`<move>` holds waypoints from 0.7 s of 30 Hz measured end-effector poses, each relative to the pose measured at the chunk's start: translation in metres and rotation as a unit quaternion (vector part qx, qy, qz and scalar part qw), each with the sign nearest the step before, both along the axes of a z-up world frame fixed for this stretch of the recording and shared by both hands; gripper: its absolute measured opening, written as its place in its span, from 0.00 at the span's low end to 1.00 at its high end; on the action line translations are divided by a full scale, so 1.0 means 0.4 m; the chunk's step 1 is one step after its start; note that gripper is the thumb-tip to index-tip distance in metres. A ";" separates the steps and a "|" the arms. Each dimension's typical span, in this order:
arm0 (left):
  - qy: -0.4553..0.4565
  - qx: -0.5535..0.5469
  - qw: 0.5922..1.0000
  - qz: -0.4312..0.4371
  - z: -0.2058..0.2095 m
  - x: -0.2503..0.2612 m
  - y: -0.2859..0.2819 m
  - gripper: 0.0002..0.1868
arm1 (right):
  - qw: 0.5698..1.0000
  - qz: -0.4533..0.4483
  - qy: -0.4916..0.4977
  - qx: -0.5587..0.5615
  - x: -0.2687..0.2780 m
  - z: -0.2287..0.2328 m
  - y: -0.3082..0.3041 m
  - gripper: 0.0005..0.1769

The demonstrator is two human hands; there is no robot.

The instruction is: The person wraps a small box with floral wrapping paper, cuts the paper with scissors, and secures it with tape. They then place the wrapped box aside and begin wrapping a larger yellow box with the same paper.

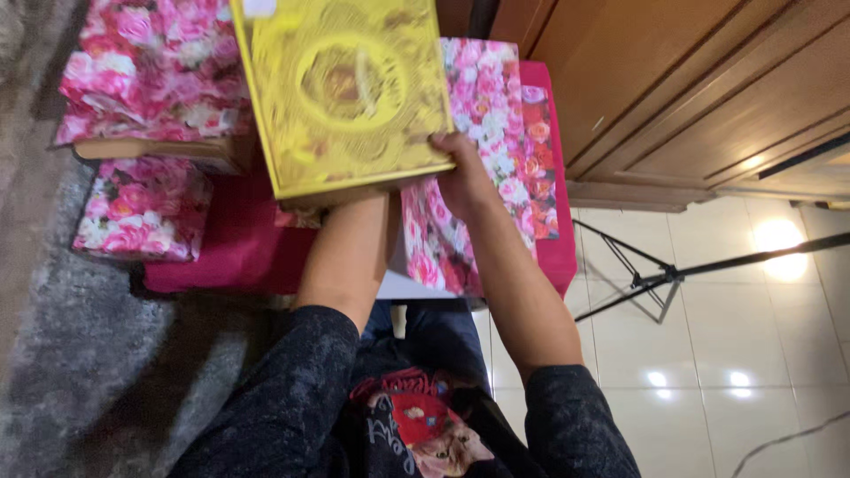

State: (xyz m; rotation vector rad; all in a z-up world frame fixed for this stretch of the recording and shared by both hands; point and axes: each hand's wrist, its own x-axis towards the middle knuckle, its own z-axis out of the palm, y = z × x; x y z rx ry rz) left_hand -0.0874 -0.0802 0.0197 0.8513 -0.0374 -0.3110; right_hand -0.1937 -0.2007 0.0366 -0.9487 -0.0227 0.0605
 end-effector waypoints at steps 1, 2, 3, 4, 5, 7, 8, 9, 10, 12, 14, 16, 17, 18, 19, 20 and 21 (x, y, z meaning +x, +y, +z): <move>-0.012 -0.004 1.000 0.002 0.004 0.004 0.004 0.24 | 0.999 0.009 -0.026 -0.040 0.012 0.002 0.010 0.37; -0.023 -0.007 1.000 0.008 0.004 0.001 0.010 0.24 | 0.995 0.018 -0.051 -0.081 0.017 0.006 0.017 0.39; -0.036 -0.010 0.999 0.016 0.011 0.006 0.013 0.24 | 0.994 0.019 -0.050 -0.092 0.023 0.015 0.022 0.37; -0.052 -0.012 0.998 0.022 0.017 0.009 0.018 0.24 | 0.993 0.020 -0.049 -0.103 0.029 0.024 0.028 0.35; -0.061 -0.014 0.998 0.029 0.023 0.012 0.018 0.24 | 0.992 0.021 -0.046 -0.115 0.033 0.031 0.031 0.33; -0.085 -0.016 0.995 0.042 0.029 0.015 0.022 0.24 | 0.990 0.025 -0.016 -0.138 0.044 0.038 0.039 0.28; -0.095 -0.014 0.994 0.048 0.034 0.022 0.026 0.25 | 0.989 0.025 0.000 -0.148 0.051 0.040 0.040 0.25; -0.102 -0.011 0.993 0.055 0.034 0.020 0.029 0.25 | 0.987 0.020 0.010 -0.160 0.056 0.038 0.040 0.23; -0.110 -0.009 0.992 0.063 0.035 0.022 0.031 0.25 | 0.985 0.014 0.020 -0.171 0.062 0.038 0.038 0.22; -0.124 0.000 0.989 0.079 0.035 0.026 0.040 0.25 | 0.981 0.010 0.034 -0.192 0.071 0.033 0.035 0.21; -0.136 0.012 0.986 0.093 0.034 0.028 0.044 0.25 | 0.976 0.014 0.043 -0.212 0.077 0.031 0.030 0.20; -0.149 0.025 0.983 0.104 0.036 0.032 0.044 0.26 | 0.970 0.013 0.043 -0.240 0.082 0.034 0.027 0.21; -0.156 0.033 0.981 0.110 0.035 0.032 0.043 0.26 | 0.966 0.012 0.045 -0.254 0.082 0.036 0.025 0.21; -0.161 0.043 0.979 0.116 0.034 0.034 0.043 0.26 | 0.963 0.004 0.043 -0.266 0.082 0.037 0.023 0.21; -0.168 0.052 0.977 0.124 0.029 0.030 0.043 0.26 | 0.959 -0.003 0.041 -0.279 0.079 0.037 0.022 0.21; -0.175 0.064 0.974 0.132 0.026 0.030 0.043 0.27 | 0.956 -0.011 0.040 -0.292 0.075 0.036 0.019 0.21; -0.187 0.074 0.969 0.142 0.024 0.036 0.043 0.27 | 0.953 -0.015 0.045 -0.298 0.076 0.037 0.015 0.21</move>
